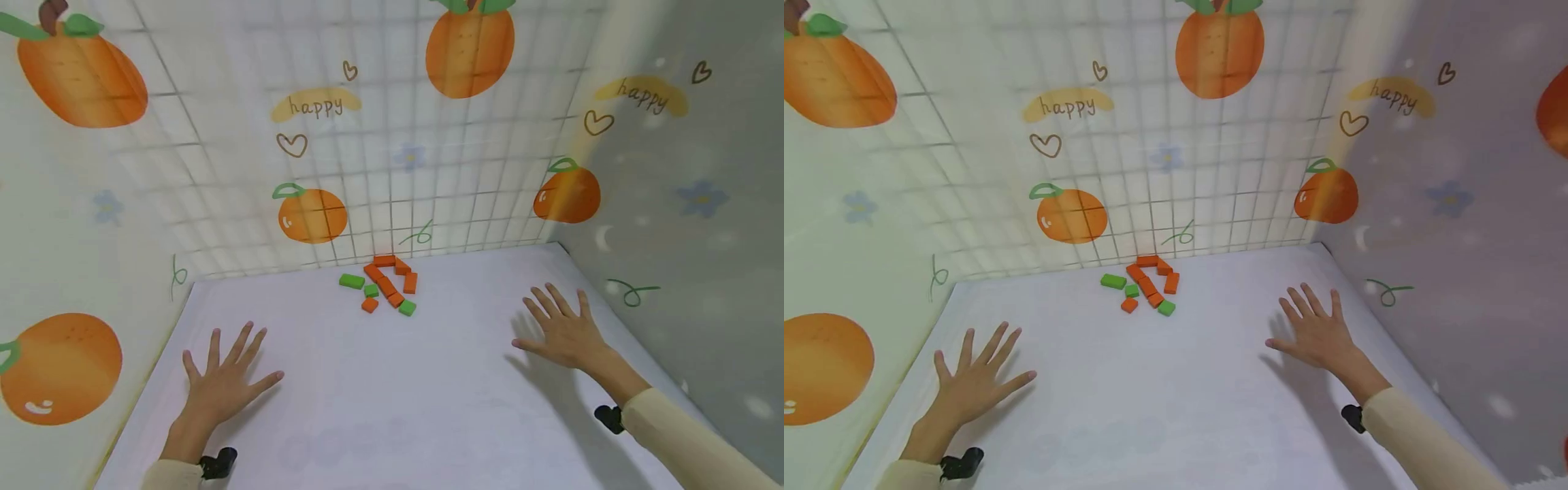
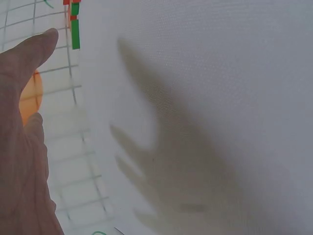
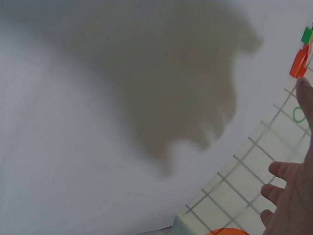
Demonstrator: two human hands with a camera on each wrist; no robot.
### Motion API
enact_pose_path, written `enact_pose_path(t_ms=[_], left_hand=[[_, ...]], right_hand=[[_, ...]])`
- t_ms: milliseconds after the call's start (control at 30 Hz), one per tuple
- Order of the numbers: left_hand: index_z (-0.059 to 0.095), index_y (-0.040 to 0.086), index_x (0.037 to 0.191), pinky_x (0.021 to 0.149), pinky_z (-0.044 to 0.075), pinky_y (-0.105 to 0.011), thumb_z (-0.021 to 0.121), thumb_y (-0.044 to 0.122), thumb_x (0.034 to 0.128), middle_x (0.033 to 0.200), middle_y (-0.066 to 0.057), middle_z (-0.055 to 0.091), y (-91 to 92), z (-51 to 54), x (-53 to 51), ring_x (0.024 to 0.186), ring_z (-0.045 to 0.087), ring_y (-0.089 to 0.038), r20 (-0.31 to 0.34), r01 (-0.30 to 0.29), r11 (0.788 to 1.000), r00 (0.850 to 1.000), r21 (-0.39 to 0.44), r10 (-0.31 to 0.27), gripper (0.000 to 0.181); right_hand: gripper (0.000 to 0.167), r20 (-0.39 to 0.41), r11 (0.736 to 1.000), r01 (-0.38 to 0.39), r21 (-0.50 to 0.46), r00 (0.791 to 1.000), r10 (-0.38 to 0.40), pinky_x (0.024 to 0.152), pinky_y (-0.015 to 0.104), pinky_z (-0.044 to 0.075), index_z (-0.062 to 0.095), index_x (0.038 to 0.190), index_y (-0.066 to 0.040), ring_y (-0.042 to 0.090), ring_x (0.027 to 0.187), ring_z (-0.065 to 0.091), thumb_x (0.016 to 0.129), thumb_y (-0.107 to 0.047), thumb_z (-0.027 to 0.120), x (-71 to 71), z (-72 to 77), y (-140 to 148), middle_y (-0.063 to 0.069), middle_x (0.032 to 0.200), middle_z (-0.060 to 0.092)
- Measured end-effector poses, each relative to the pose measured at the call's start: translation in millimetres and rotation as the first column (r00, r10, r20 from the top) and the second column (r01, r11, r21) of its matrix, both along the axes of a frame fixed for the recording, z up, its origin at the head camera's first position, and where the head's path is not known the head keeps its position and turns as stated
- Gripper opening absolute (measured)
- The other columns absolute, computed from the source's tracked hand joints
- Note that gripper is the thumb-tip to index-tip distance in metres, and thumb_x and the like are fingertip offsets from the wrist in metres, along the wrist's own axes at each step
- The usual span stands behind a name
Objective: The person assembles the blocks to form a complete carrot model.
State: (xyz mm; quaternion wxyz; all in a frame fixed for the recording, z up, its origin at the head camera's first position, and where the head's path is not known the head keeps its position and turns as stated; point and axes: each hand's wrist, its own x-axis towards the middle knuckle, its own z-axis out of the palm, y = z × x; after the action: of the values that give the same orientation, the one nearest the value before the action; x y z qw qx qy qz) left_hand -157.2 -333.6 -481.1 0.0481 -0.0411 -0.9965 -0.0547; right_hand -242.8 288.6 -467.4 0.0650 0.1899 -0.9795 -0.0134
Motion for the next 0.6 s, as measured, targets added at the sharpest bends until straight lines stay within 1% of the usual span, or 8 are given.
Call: enact_pose_path(t_ms=[133, 267, 367, 433, 467, 533, 600], left_hand=[[0.009, 0.034, 0.162, 0.093, -0.029, -0.072, 0.045, 0.080, 0.0867, 0.168, 0.003, -0.004, 0.3, -0.1, -2.7, 0.145, -0.021, -0.046, 0.001, -0.002, 1.000, 1.000, 0.007, 0.002, 0.095], [0.008, 0.035, 0.161, 0.095, -0.027, -0.073, 0.043, 0.082, 0.0858, 0.168, 0.003, -0.004, 5.9, -2.0, -8.9, 0.146, -0.018, -0.047, -0.003, -0.002, 1.000, 1.000, 0.013, 0.002, 0.096], [0.011, 0.034, 0.161, 0.098, -0.022, -0.075, 0.043, 0.083, 0.0852, 0.168, 0.002, 0.000, 15.5, -4.8, -16.5, 0.148, -0.009, -0.048, -0.009, 0.004, 1.000, 1.000, 0.030, -0.004, 0.096], [0.015, 0.034, 0.161, 0.101, -0.014, -0.076, 0.044, 0.082, 0.0854, 0.168, 0.002, 0.007, 27.5, -8.1, -26.3, 0.148, 0.000, -0.047, -0.027, 0.015, 0.998, 1.000, 0.054, -0.014, 0.094], [0.018, 0.033, 0.161, 0.102, -0.010, -0.076, 0.046, 0.081, 0.0859, 0.167, 0.001, 0.012, 35.2, -9.0, -32.5, 0.147, 0.006, -0.046, -0.038, 0.019, 0.997, 0.999, 0.079, -0.016, 0.093], [0.027, 0.032, 0.159, 0.104, 0.001, -0.074, 0.051, 0.077, 0.0868, 0.163, -0.002, 0.026, 53.3, -10.2, -46.8, 0.144, 0.018, -0.043, -0.067, 0.026, 0.990, 0.998, 0.140, -0.017, 0.088], [0.036, 0.028, 0.155, 0.104, 0.010, -0.070, 0.057, 0.071, 0.0880, 0.157, -0.005, 0.037, 73.6, -11.7, -63.1, 0.139, 0.027, -0.040, -0.090, 0.035, 0.976, 0.996, 0.214, -0.016, 0.082]], right_hand=[[0.098, -0.016, 0.999, -0.017, -0.030, 1.000, 0.016, 0.108, 0.071, -0.006, 0.038, 0.154, -0.007, 0.039, 0.148, 0.013, 0.086, -0.077, 0.052, -2.1, 1.9, -8, 0.018, 0.160, 0.027], [0.096, -0.030, 0.995, -0.069, -0.071, 0.997, 0.067, 0.108, 0.072, -0.001, 0.038, 0.153, -0.006, 0.038, 0.148, 0.015, 0.087, -0.075, 0.053, -1.9, -0.6, -24, 0.017, 0.159, 0.031], [0.093, -0.051, 0.987, -0.126, -0.103, 0.991, 0.121, 0.108, 0.071, 0.006, 0.042, 0.150, -0.005, 0.038, 0.145, 0.022, 0.087, -0.070, 0.059, -1.6, -6.8, -41, 0.016, 0.155, 0.037], [0.088, -0.065, 0.976, -0.161, -0.149, 0.986, 0.153, 0.105, 0.070, 0.014, 0.046, 0.147, -0.003, 0.038, 0.142, 0.029, 0.086, -0.064, 0.065, -3.7, -10.2, -54, 0.017, 0.151, 0.043], [0.085, -0.067, 0.971, -0.170, -0.168, 0.985, 0.161, 0.104, 0.069, 0.018, 0.047, 0.146, -0.003, 0.038, 0.140, 0.032, 0.087, -0.061, 0.067, -6.0, -11.4, -61, 0.016, 0.149, 0.045], [0.079, -0.070, 0.958, -0.181, -0.222, 0.983, 0.169, 0.100, 0.068, 0.024, 0.051, 0.142, -0.002, 0.038, 0.135, 0.039, 0.087, -0.055, 0.070, -12.9, -12.8, -75, 0.017, 0.144, 0.050], [0.072, -0.051, 0.947, -0.171, -0.274, 0.985, 0.163, 0.097, 0.066, 0.028, 0.054, 0.140, -0.003, 0.038, 0.131, 0.042, 0.088, -0.050, 0.072, -23.1, -14.6, -90, 0.016, 0.141, 0.053]])
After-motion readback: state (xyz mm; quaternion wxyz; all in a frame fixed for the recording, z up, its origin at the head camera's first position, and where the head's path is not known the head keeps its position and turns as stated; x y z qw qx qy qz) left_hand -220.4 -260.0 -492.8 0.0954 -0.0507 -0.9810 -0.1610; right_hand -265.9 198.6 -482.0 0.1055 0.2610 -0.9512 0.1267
